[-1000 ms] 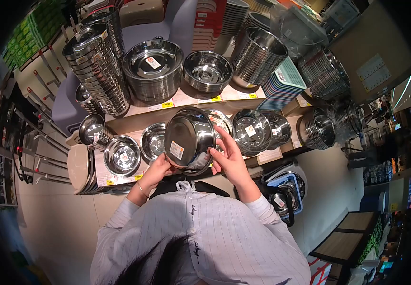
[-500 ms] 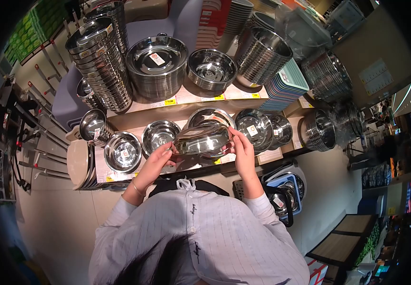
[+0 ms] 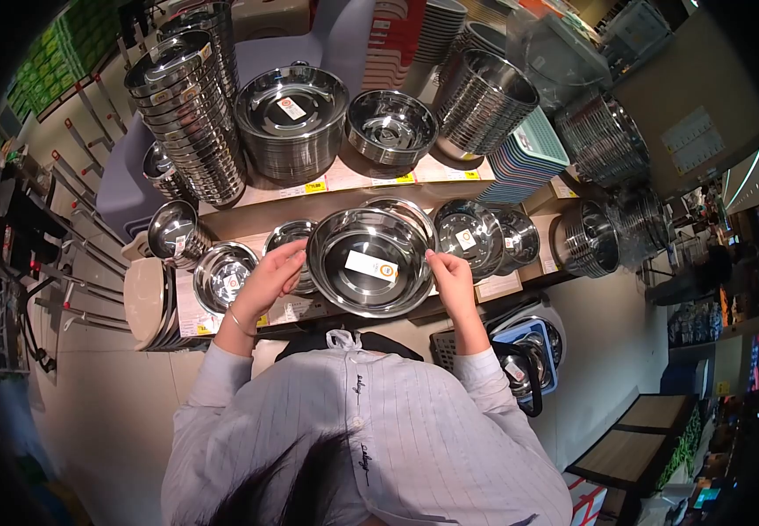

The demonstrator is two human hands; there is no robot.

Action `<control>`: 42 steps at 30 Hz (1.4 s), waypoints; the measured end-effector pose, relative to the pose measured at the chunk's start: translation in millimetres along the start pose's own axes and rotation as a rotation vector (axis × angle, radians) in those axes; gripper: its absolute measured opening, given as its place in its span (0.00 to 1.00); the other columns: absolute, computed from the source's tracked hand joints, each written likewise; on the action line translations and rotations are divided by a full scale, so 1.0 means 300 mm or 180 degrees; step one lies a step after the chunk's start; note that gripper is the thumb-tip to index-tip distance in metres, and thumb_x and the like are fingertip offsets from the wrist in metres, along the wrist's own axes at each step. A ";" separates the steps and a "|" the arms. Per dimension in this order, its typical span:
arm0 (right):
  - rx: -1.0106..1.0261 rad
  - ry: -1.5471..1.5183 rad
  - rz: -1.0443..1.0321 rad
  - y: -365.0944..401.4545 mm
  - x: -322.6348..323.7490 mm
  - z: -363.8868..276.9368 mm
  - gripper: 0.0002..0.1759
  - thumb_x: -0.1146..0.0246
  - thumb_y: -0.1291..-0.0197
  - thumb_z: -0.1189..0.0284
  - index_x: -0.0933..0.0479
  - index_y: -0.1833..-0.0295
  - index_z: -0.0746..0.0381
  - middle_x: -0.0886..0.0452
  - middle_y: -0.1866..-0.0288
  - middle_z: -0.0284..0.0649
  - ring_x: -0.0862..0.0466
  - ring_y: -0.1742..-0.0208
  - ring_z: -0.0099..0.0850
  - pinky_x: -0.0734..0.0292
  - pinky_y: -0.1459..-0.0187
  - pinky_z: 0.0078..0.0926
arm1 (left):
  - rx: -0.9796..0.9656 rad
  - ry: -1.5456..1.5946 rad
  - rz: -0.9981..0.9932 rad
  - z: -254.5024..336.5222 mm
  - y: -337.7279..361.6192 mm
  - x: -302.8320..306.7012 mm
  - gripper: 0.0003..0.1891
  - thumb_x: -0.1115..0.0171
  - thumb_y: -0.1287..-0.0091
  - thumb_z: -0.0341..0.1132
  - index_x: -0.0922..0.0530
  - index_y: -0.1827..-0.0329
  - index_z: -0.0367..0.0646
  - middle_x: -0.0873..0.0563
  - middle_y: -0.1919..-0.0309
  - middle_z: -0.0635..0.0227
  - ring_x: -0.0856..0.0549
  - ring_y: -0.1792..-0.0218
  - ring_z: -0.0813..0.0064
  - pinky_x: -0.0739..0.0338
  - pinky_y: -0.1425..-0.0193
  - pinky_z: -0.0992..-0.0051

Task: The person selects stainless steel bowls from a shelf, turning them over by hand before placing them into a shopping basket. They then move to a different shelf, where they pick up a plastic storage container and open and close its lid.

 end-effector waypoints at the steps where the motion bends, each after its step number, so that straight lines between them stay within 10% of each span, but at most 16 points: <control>1: -0.0311 -0.0572 -0.0083 0.006 -0.003 0.002 0.19 0.43 0.38 0.65 0.28 0.80 0.61 0.36 0.88 0.23 0.40 0.88 0.13 0.50 0.85 0.15 | 0.0051 0.0064 -0.0027 -0.023 -0.004 0.007 0.21 0.50 0.31 0.39 0.34 0.38 0.38 0.32 0.84 0.80 0.36 0.85 0.91 0.41 0.82 0.89; 24: -0.0871 -0.1338 -0.0030 0.141 0.088 0.002 0.22 0.47 0.35 0.64 0.36 0.83 0.55 0.39 0.90 0.24 0.42 0.91 0.14 0.51 0.87 0.14 | 0.0025 0.0302 -0.0133 -0.007 -0.027 -0.173 0.23 0.47 0.32 0.41 0.34 0.39 0.38 0.22 0.75 0.76 0.25 0.78 0.89 0.30 0.75 0.88; 42: -0.0657 -0.0714 0.1847 0.603 1.155 0.393 0.07 0.46 0.36 0.72 0.36 0.58 0.63 0.23 0.76 0.35 0.25 0.80 0.21 0.31 0.80 0.15 | 0.0268 -0.0780 -0.1874 -0.387 -0.410 -1.334 0.32 0.47 0.32 0.35 0.52 0.30 0.39 0.22 0.77 0.71 0.23 0.74 0.84 0.28 0.69 0.83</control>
Point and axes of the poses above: each hand's wrist, its own y-axis away from the middle knuckle, its own x-axis out of the back of the hand, z = x × y, the point moved 2 cm from there along -y, towards the middle knuckle
